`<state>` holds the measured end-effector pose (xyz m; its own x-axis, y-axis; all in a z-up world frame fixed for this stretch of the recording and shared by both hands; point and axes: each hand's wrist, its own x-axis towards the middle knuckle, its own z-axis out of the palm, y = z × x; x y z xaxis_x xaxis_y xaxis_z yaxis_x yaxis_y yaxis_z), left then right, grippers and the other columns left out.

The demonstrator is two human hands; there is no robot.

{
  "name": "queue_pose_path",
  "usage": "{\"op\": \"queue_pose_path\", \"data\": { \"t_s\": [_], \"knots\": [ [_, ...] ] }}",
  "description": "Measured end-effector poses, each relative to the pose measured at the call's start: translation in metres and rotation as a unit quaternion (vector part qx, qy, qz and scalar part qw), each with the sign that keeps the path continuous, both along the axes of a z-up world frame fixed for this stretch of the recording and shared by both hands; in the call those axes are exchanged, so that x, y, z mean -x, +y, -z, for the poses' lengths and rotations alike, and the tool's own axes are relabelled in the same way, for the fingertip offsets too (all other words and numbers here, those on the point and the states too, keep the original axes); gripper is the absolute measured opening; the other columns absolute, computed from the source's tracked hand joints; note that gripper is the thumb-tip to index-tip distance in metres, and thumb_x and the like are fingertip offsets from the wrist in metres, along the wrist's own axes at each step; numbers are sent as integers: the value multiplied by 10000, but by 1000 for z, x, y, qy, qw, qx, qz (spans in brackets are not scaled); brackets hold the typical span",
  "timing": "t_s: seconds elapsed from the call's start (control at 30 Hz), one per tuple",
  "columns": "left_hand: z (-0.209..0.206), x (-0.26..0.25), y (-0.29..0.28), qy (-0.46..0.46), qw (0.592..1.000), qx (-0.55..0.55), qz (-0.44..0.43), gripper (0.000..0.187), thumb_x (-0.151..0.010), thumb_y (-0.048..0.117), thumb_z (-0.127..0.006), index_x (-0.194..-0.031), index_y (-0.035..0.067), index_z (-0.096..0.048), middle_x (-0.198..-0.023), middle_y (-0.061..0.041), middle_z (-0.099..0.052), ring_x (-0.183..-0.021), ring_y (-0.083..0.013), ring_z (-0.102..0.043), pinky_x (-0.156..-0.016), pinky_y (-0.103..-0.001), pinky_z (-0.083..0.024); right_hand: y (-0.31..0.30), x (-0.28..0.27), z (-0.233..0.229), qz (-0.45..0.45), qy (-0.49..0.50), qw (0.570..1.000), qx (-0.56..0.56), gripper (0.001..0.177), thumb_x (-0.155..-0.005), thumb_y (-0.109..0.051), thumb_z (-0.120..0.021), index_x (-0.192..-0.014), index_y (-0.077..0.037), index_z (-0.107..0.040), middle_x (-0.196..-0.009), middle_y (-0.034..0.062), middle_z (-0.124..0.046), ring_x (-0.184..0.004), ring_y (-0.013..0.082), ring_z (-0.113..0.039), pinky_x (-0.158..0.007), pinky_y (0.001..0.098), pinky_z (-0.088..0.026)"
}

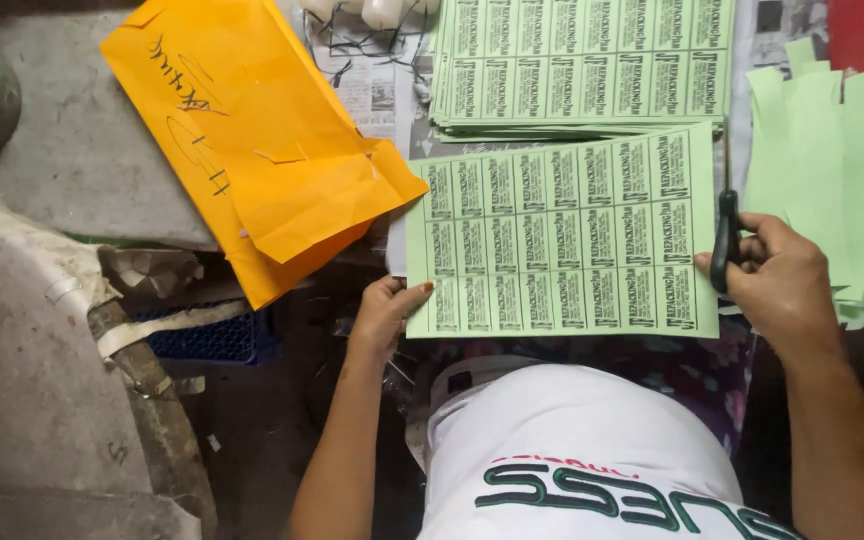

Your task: Cutting sheets of printed green labels into strips using scissors on a workspace.

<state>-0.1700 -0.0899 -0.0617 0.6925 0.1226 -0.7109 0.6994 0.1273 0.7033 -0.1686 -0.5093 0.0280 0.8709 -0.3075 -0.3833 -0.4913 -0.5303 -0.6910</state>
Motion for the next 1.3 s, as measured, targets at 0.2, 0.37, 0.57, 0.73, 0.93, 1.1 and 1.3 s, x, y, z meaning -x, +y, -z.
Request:
{"op": "queue_pose_path", "data": {
  "t_s": [0.2, 0.37, 0.57, 0.73, 0.93, 1.1, 1.3],
  "knots": [
    [-3, 2, -3, 95, 986, 11, 140, 554, -787, 192, -754, -1265, -50, -613, -1264, -144, -704, -1044, -224, -697, -681, -322, -550, -29, 12, 51, -9, -42, 998, -40, 582, -821, -46, -842, -1366, -3, -641, -885, 73, -672, -829, 110, -557, -707, 264, -487],
    [-21, 5, -35, 75, 993, 35, 83, 576, -817, 168, -733, -1345, -33, -620, -1238, -178, -718, -1061, -321, -710, -869, -461, -596, -24, 8, 30, -25, -24, 999, 0, 539, -820, -126, -846, -1325, -57, -670, -933, 93, -715, -879, 152, -634, -776, 284, -493],
    [-46, 14, -49, -49, 996, 79, 16, 227, -826, 60, -815, -980, -58, -697, -803, -213, -736, -695, -289, -735, -621, -487, -625, -40, 6, 37, -4, -68, 993, -94, 536, -821, -100, -852, -1312, 3, -663, -786, 120, -714, -650, 170, -596, -660, 316, -540],
    [46, 17, 8, -95, 994, 60, 17, 210, -844, 78, -826, -997, -21, -720, -800, -177, -732, -701, -259, -729, -644, -478, -624, -75, 3, 44, -7, -95, 972, -214, 539, -861, -89, -828, -1345, 14, -614, -768, 116, -701, -628, 151, -647, -576, 252, -533],
    [-38, -23, -59, 69, 996, -50, 38, 1401, -634, 400, -828, -1556, -33, 135, -1682, -216, -191, -1573, -296, -183, -1247, -512, -78, -134, 22, 8, -20, 2, 984, -178, 524, -818, -10, -779, -1316, 58, -633, -894, 200, -735, -675, 269, -712, -627, 352, -621],
    [-34, -48, -71, -98, 994, 41, 29, 455, -813, 137, -773, -1225, 39, -609, -1172, -91, -720, -1098, -246, -681, -1060, -418, -505, -176, 77, -2, 12, 99, 967, -236, 414, -803, 48, -759, -1207, 130, -724, -847, 304, -764, -665, 386, -728, -637, 456, -622],
    [-9, -83, -73, -93, 995, -4, -40, 1257, -633, 234, -874, -1534, -79, -54, -1290, -180, -511, -1197, -273, -570, -1000, -378, -466, -175, 127, 32, 4, 106, 930, -353, 521, -771, -44, -802, -1271, 89, -732, -813, 210, -699, -649, 283, -659, -549, 382, -529]
  ]
}}
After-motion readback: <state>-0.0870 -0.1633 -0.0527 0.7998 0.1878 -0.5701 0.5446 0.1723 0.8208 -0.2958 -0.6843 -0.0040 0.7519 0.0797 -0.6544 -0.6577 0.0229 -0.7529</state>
